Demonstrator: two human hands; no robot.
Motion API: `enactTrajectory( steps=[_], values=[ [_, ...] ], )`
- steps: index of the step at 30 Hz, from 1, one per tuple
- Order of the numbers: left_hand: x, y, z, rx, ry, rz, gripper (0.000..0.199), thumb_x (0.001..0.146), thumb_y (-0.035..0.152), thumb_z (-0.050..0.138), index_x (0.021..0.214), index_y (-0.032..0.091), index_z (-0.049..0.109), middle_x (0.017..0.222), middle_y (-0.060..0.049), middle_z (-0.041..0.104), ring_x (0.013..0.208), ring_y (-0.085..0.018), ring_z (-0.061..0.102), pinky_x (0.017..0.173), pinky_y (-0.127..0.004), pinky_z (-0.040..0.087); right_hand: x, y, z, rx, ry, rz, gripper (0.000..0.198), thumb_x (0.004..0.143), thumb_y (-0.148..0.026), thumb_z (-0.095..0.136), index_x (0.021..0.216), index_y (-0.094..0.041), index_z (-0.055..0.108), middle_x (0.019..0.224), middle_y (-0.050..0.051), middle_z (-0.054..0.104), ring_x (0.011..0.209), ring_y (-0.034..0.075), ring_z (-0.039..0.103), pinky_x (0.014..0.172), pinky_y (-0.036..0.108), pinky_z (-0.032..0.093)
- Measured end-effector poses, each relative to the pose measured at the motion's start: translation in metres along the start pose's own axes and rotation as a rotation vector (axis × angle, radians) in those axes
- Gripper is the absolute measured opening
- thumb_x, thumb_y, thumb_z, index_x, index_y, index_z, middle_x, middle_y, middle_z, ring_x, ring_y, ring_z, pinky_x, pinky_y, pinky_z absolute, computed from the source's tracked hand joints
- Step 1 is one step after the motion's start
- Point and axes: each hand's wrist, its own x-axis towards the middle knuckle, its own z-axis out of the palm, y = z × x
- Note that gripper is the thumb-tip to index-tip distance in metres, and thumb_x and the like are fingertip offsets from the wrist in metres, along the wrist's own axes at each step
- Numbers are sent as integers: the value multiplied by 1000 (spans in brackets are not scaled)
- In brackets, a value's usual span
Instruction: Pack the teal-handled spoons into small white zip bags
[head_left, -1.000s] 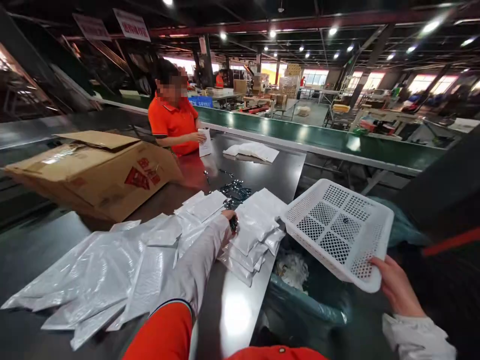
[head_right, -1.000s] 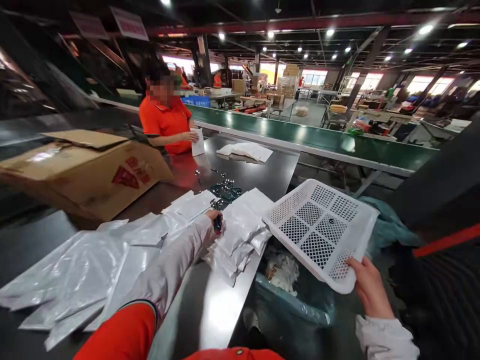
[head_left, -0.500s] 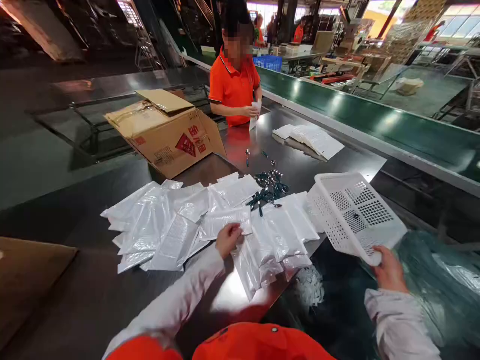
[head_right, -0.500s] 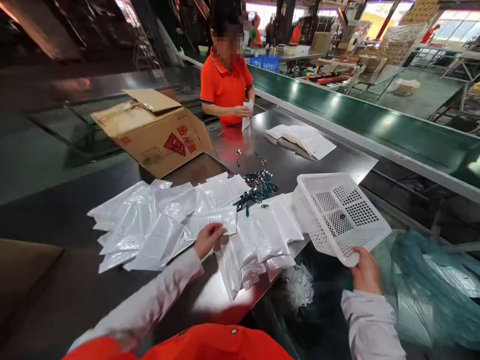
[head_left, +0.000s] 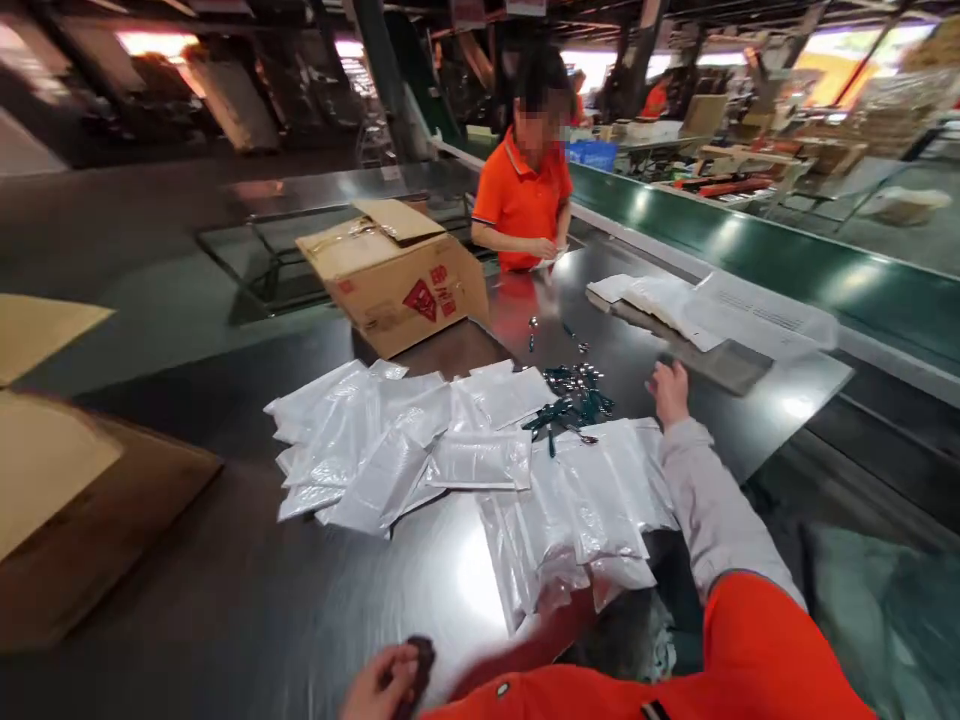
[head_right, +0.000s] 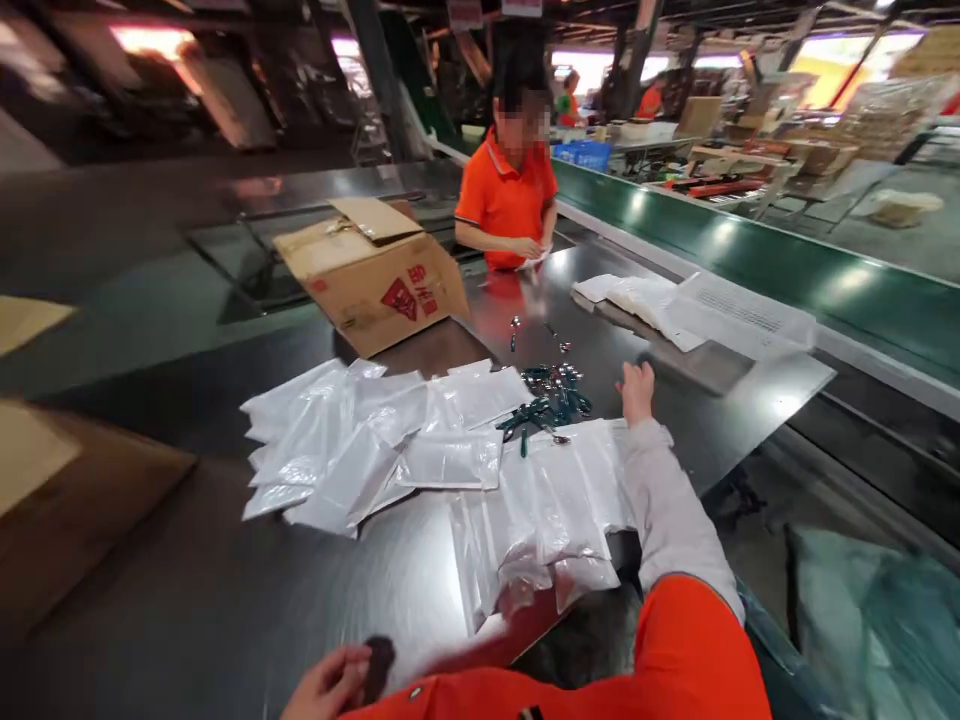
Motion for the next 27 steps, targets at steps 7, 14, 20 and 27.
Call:
enactTrajectory(
  steps=[7,14,20,27],
  values=[
    [-95,-29,-32,-87,139,-116,30,63,45,66,77,19,61,67,0,57,72,-20,59,76,-32,50,-182,33,22,99,-311,-203,60,58,-57,89,111,-43,62,108,12,72,102,34,73,98,60,58],
    [-194,-159,-67,75,87,-155,6,76,20,66,81,20,68,84,-5,71,92,-25,69,83,-31,49,-451,59,72,-125,-1001,-96,55,64,-63,83,105,-30,67,80,4,72,79,30,75,82,51,64],
    [-289,-279,-111,174,109,-285,27,80,16,64,105,13,74,121,-22,71,120,-39,65,100,-44,48,-650,74,146,-241,-1601,-306,50,74,-62,75,100,-19,70,89,11,76,84,27,74,82,44,62],
    [-342,-318,-140,107,244,-333,47,93,26,53,137,13,63,136,-18,65,126,-27,63,108,-35,45,-722,-48,392,-546,-1386,-1315,46,80,-4,57,124,-14,68,140,20,64,129,30,58,112,47,44]
  ],
)
